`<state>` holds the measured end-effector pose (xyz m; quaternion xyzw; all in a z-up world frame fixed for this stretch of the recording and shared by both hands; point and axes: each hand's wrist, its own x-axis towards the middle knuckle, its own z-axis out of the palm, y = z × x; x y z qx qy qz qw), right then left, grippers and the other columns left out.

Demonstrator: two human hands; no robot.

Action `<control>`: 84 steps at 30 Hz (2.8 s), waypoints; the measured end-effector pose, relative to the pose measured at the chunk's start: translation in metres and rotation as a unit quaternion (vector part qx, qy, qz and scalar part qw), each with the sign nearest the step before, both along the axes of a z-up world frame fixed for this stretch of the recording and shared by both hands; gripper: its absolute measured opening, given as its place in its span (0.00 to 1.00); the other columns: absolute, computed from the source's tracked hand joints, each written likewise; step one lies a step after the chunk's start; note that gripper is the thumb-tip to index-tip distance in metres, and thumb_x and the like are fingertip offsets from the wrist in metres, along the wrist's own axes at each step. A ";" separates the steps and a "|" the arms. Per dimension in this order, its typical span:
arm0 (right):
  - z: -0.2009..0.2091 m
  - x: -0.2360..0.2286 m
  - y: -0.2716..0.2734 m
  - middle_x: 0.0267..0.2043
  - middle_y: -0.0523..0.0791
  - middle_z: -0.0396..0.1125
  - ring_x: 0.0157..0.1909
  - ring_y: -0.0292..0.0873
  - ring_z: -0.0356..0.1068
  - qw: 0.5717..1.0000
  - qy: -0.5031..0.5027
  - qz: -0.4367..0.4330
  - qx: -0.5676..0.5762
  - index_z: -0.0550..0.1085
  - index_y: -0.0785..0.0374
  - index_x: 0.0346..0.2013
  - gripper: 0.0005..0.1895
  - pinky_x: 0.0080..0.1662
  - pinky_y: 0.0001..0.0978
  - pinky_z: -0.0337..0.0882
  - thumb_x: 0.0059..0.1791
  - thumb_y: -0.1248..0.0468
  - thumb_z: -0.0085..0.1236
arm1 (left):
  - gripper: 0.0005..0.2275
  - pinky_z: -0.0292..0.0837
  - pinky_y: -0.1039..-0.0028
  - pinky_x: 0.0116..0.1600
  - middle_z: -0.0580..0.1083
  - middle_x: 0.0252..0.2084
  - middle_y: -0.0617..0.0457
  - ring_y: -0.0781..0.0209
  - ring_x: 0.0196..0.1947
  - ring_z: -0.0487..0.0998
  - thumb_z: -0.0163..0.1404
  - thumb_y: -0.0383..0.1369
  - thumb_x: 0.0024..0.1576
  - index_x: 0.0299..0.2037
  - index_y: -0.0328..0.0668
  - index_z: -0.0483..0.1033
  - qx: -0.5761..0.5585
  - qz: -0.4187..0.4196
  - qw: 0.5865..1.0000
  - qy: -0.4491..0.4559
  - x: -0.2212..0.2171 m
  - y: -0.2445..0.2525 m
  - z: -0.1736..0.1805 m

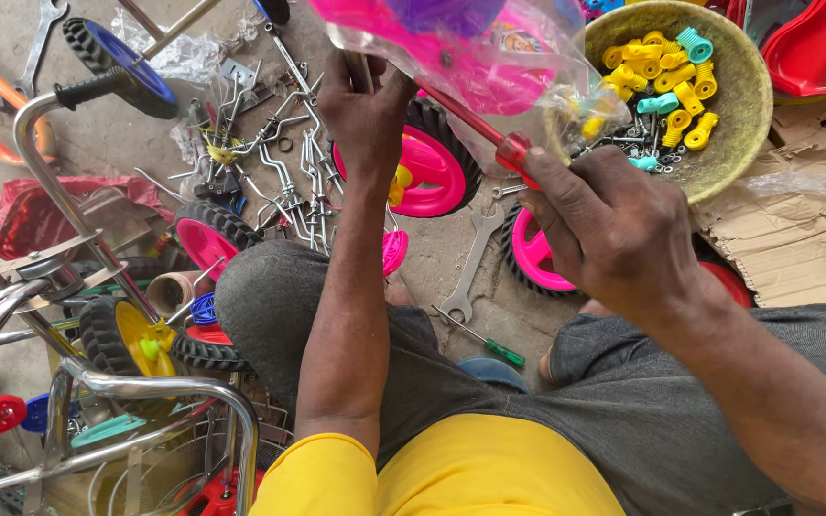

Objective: The person assembles a child's tricycle by attaching the handlebar assembly to the frame. They use a screwdriver to tighten the bolts securing the handlebars and then attach the handlebar grips.

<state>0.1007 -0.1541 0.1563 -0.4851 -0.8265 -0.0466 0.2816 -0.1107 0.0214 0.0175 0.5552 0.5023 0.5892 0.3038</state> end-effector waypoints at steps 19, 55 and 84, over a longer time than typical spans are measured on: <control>-0.001 0.014 0.024 0.37 0.51 0.68 0.35 0.46 0.70 0.995 0.084 0.030 -0.053 0.73 0.67 0.60 0.17 0.37 0.35 0.70 0.58 0.68 0.66 | 0.22 0.76 0.76 0.41 0.78 0.35 0.57 0.70 0.36 0.78 0.68 0.48 0.53 0.43 0.39 0.76 0.055 -0.044 0.998 -0.002 -0.003 0.003 -0.008; 0.022 -0.048 0.003 0.43 0.50 0.69 0.40 0.47 0.72 0.999 0.020 -0.013 -0.022 0.70 0.67 0.60 0.18 0.37 0.36 0.72 0.57 0.67 0.62 | 0.13 0.78 0.75 0.36 0.78 0.32 0.52 0.67 0.31 0.79 0.64 0.32 0.51 0.38 0.34 0.73 -0.010 -0.064 0.997 -0.036 -0.008 0.004 0.013; -0.028 0.084 0.098 0.34 0.53 0.73 0.34 0.47 0.73 0.987 -0.046 0.155 -0.015 0.79 0.72 0.43 0.14 0.37 0.34 0.72 0.48 0.65 0.67 | 0.16 0.70 0.77 0.26 0.74 0.23 0.60 0.74 0.22 0.74 0.69 0.41 0.50 0.34 0.38 0.77 -0.023 -0.030 0.998 0.050 0.008 -0.007 0.001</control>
